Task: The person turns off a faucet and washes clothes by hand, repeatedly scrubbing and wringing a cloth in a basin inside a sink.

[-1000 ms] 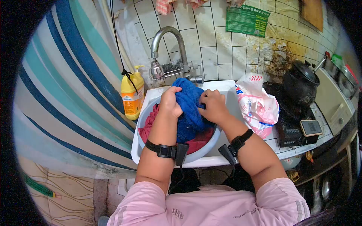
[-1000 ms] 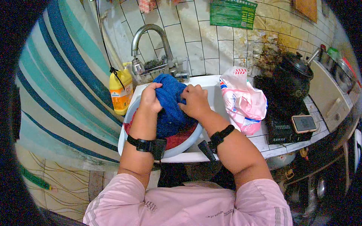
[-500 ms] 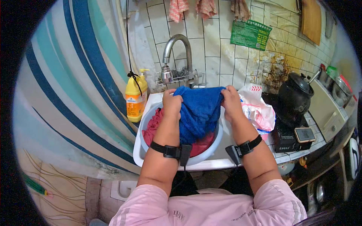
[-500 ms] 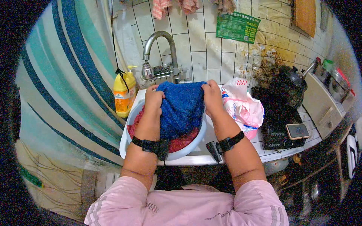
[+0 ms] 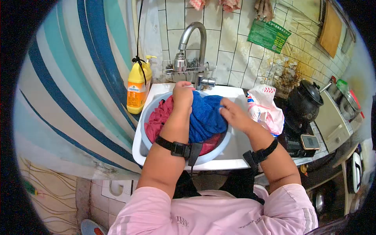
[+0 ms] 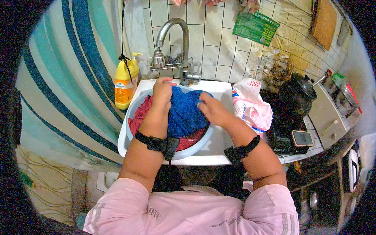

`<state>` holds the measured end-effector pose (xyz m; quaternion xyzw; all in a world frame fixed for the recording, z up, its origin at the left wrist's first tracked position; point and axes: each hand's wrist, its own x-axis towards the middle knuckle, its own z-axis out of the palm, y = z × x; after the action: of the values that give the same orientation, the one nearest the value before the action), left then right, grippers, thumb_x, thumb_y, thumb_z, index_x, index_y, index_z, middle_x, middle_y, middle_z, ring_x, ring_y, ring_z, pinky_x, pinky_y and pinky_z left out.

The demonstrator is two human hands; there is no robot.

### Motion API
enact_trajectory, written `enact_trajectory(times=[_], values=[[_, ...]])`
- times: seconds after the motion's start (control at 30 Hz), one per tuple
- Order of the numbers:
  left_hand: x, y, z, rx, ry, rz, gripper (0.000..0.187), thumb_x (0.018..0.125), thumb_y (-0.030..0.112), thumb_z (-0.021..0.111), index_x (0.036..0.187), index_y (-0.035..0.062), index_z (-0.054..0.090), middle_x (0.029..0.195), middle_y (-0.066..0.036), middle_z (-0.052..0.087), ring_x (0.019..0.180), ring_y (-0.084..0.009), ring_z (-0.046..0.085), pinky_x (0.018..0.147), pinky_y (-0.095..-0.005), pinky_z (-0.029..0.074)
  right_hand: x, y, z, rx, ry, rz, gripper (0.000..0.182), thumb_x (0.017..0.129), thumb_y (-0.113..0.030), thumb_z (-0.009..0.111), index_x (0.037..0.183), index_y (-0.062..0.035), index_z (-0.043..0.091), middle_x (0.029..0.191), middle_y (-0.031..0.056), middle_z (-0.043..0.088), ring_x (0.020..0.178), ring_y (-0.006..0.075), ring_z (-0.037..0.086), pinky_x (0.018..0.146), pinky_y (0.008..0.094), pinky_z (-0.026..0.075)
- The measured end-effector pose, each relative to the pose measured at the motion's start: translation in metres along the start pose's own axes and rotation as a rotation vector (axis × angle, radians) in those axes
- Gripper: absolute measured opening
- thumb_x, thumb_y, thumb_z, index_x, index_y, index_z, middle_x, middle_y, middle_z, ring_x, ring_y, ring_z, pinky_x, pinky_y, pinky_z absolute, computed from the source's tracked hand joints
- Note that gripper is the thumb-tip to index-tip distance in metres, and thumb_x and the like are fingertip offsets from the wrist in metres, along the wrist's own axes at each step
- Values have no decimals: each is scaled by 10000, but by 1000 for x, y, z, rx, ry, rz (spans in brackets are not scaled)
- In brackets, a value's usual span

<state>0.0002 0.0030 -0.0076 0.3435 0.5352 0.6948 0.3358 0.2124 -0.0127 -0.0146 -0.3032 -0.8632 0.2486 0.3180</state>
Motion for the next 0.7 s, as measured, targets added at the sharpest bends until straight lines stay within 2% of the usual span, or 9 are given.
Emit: enact_trajectory(times=[0.03,0.13,0.17,0.27,0.33,0.47,0.53,0.63,0.7], values=[[-4,3,1,-3,-1,-6,251,789,-15,438,999,11,574,882,-143,651,761,-202,587,669,-301,450,-2,-1,2,-3,-4,5,130,904,-176,503,924,-51,475,742,66,472,706,185,506,634,333,414],[-11,5,4,55,-86,-6,247,789,-7,454,1002,21,575,887,-131,652,762,-193,574,661,-302,439,-6,-14,3,-196,-261,-88,158,911,-187,516,970,-48,470,803,215,532,791,409,564,684,451,441],[-12,4,5,91,-101,8,248,787,-5,460,1005,23,574,881,-122,650,764,-193,570,660,-303,437,-5,-17,6,-197,-264,-87,158,911,-187,516,970,-48,470,803,215,532,791,409,564,684,451,441],[-11,0,7,116,-129,7,246,777,-3,482,1003,24,574,867,-108,643,769,-193,568,662,-307,437,0,-25,13,-294,-496,-57,187,896,-218,543,957,-47,501,763,204,572,776,415,583,679,474,443],[-11,0,8,105,-140,-9,245,769,-3,497,999,24,575,859,-101,640,772,-194,571,664,-310,438,5,-28,17,-437,-664,-54,270,829,-294,610,912,-39,580,790,231,629,796,442,613,714,525,472],[-12,-5,9,135,-163,8,215,780,48,535,983,43,606,862,-93,651,729,-156,547,610,-291,417,15,-29,28,-551,-809,-44,272,790,-282,649,892,-36,599,808,201,634,782,396,613,700,475,469],[-10,-9,11,138,-173,7,199,775,52,557,967,41,607,858,-91,647,736,-159,552,610,-293,426,20,-31,35,-694,-981,12,303,733,-248,672,933,-26,624,859,211,651,824,385,629,720,466,484],[-9,-13,13,177,-212,2,203,759,47,593,962,42,602,838,-87,637,753,-164,563,638,-300,445,24,-14,51,-715,-1126,40,340,704,-223,672,972,-18,628,897,216,655,860,374,637,735,463,489],[-10,-14,15,228,-220,20,232,756,46,614,987,44,593,835,-84,628,762,-168,569,671,-297,452,22,-11,53,-719,-1118,34,345,699,-213,671,981,-18,628,912,215,656,868,374,636,735,463,490]])
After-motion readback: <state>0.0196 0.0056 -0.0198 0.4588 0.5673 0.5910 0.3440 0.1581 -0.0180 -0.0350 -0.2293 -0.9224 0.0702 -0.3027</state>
